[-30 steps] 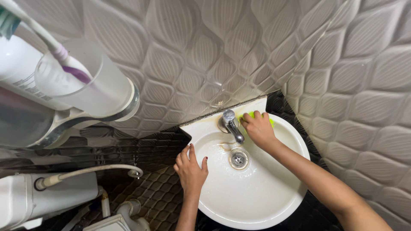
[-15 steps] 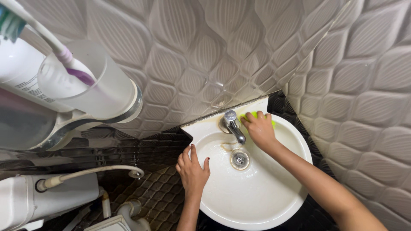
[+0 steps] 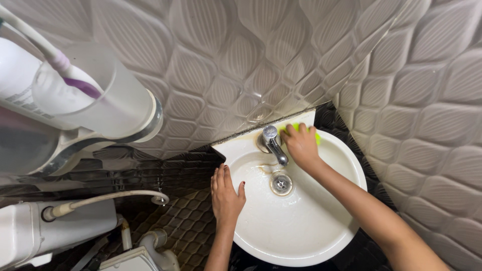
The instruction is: The person cleans a bathroom sink using a yellow sponge, scrubbing the basin and around the faucet before rinsing their hands under the water.
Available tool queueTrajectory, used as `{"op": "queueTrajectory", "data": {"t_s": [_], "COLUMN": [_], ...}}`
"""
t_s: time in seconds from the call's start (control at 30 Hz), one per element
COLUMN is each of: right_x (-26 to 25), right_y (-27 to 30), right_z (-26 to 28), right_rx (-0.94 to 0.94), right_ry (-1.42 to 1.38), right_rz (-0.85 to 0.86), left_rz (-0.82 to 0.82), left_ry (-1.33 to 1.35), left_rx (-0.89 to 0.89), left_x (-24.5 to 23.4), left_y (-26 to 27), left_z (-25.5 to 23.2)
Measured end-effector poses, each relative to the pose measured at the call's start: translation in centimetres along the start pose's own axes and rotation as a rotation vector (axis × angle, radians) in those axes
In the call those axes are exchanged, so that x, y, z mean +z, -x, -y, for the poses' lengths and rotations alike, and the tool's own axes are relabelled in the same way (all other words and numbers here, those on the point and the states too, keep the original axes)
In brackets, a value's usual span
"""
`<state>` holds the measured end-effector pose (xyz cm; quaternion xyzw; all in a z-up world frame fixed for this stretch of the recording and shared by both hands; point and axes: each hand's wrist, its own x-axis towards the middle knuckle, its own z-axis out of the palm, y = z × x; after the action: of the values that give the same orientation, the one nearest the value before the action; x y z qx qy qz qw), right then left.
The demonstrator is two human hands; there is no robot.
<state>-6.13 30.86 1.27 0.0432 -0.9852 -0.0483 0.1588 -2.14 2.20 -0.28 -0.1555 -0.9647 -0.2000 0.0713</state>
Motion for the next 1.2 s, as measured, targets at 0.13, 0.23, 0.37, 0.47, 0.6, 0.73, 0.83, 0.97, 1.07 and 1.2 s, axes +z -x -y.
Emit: {"op": "queueTrajectory", "data": {"t_s": [0.13,0.23,0.37,0.47,0.6,0.73,0.83,0.97,1.07,1.2], "right_x": [1.2,-0.1,-1.9,-1.0,0.5,-0.4,-1.3,-0.4,-0.1,-1.2], "right_y": [-2.6,-0.1,2.8,1.5,-2.3,0.6,2.7,-1.4,-2.7,1.9], "right_z": [0.0,-0.6,-0.6,0.2,0.5,0.9,0.6,0.5,1.1,0.8], "right_rx": [-0.050,-0.084,-0.078,-0.082,-0.073,-0.055,-0.083,-0.063,-0.087,-0.083], "right_ry": [0.057,-0.035,0.000,0.074,0.063,0.030,0.069,0.018,0.071,0.017], "right_rz": [0.002,0.032,-0.039,-0.017,0.048,0.053,-0.088,0.060,0.159,0.006], "left_rz": [0.032,0.008,0.011,0.009,-0.008,-0.025,0.037,-0.005,0.003,0.037], "left_ry": [-0.014,0.001,0.001,-0.009,-0.003,0.011,0.016,0.012,0.012,0.006], "left_rx": [-0.007,0.013,0.000,-0.004,0.013,0.029,-0.007,0.010,0.003,-0.007], "left_x": [0.2,-0.1,-0.2,-0.1,0.0,-0.4,-0.6,-0.5,-0.4,-0.6], "left_y": [0.0,0.0,-0.2,0.0,0.0,-0.1,-0.1,-0.3,-0.2,0.1], "left_z": [0.1,0.0,-0.3,-0.2,-0.1,-0.3,-0.6,-0.7,-0.4,-0.5]}}
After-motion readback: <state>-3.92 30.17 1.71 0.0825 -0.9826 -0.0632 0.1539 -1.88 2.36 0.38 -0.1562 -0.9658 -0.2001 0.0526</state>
